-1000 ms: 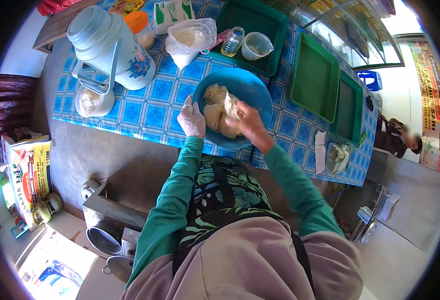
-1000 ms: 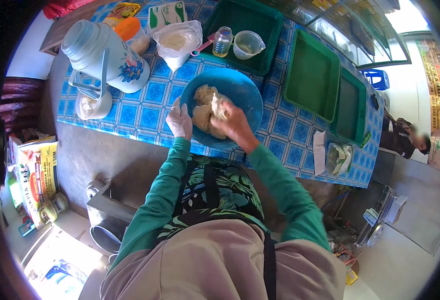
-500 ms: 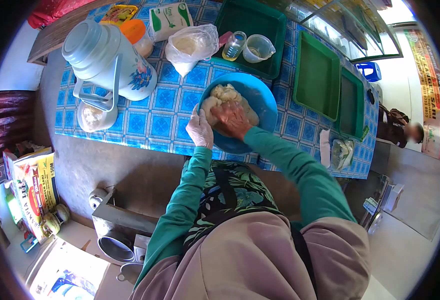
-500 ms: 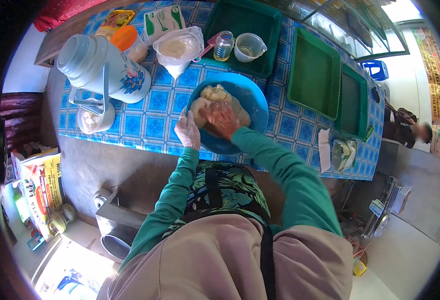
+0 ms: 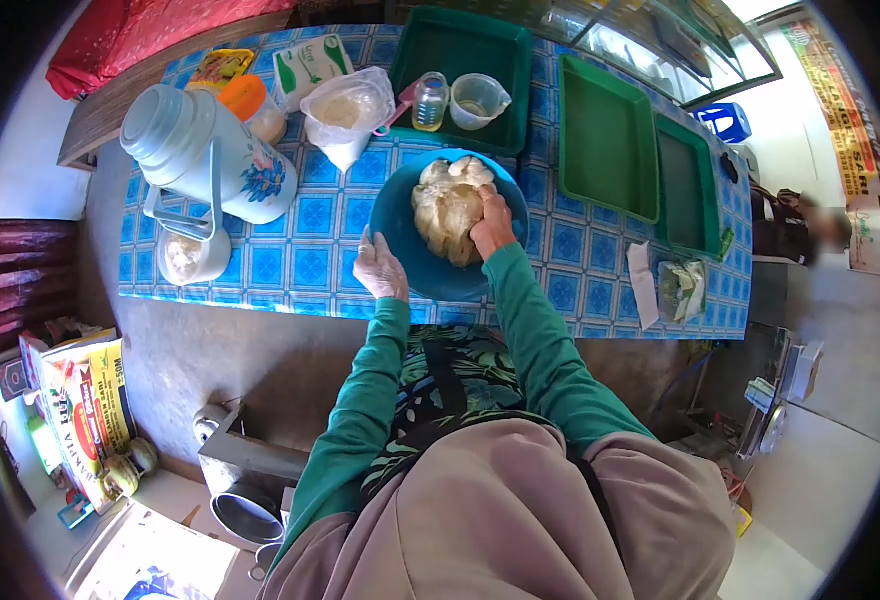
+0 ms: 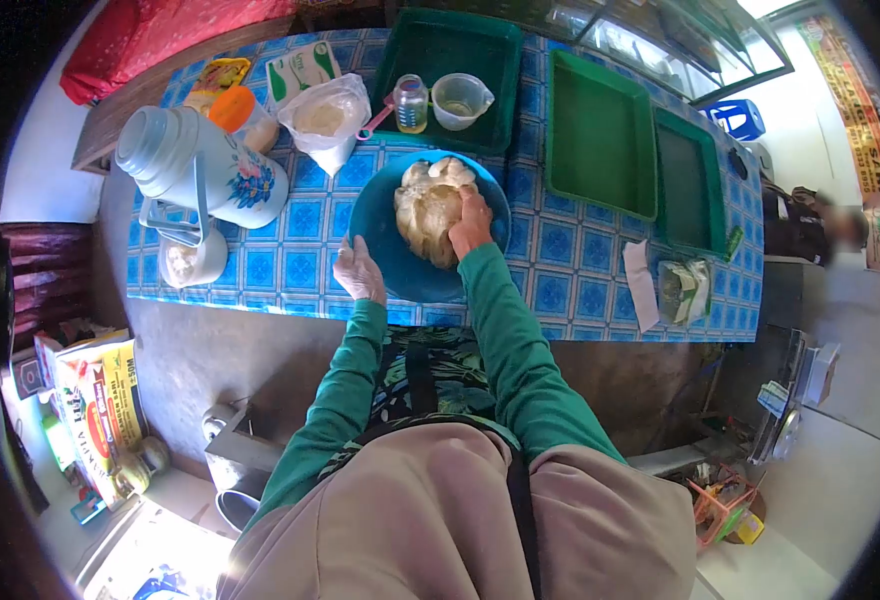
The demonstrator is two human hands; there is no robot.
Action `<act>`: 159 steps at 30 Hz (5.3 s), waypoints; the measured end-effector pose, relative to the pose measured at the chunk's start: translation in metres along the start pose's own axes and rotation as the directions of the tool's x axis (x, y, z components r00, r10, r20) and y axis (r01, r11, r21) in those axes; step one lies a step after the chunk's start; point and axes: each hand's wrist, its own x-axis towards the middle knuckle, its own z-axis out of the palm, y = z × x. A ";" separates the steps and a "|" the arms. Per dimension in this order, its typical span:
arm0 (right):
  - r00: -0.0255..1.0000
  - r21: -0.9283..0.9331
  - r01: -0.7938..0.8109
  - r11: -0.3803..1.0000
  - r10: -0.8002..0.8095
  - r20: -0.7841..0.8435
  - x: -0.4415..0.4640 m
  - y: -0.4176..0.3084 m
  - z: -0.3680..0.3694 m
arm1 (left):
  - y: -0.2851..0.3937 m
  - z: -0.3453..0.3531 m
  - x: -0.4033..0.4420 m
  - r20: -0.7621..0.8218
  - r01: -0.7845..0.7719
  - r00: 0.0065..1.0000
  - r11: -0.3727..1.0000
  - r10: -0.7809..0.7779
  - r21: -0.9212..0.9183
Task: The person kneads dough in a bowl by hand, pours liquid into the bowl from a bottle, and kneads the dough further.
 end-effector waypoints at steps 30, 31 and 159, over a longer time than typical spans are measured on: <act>0.200 -0.274 0.960 -0.060 -0.538 0.819 -0.032 -0.077 0.019 | 0.015 0.009 0.073 0.582 -0.088 0.812 0.974 -0.050 0.207; 0.332 -0.351 0.931 0.103 -0.642 0.691 -0.034 -0.076 0.021 | 0.014 0.009 0.074 0.584 -0.083 0.810 0.973 -0.059 0.214; 0.854 -0.690 0.517 0.506 -0.352 0.382 -0.029 -0.046 0.019 | 0.024 0.013 0.028 0.228 -0.120 0.972 0.958 0.059 0.262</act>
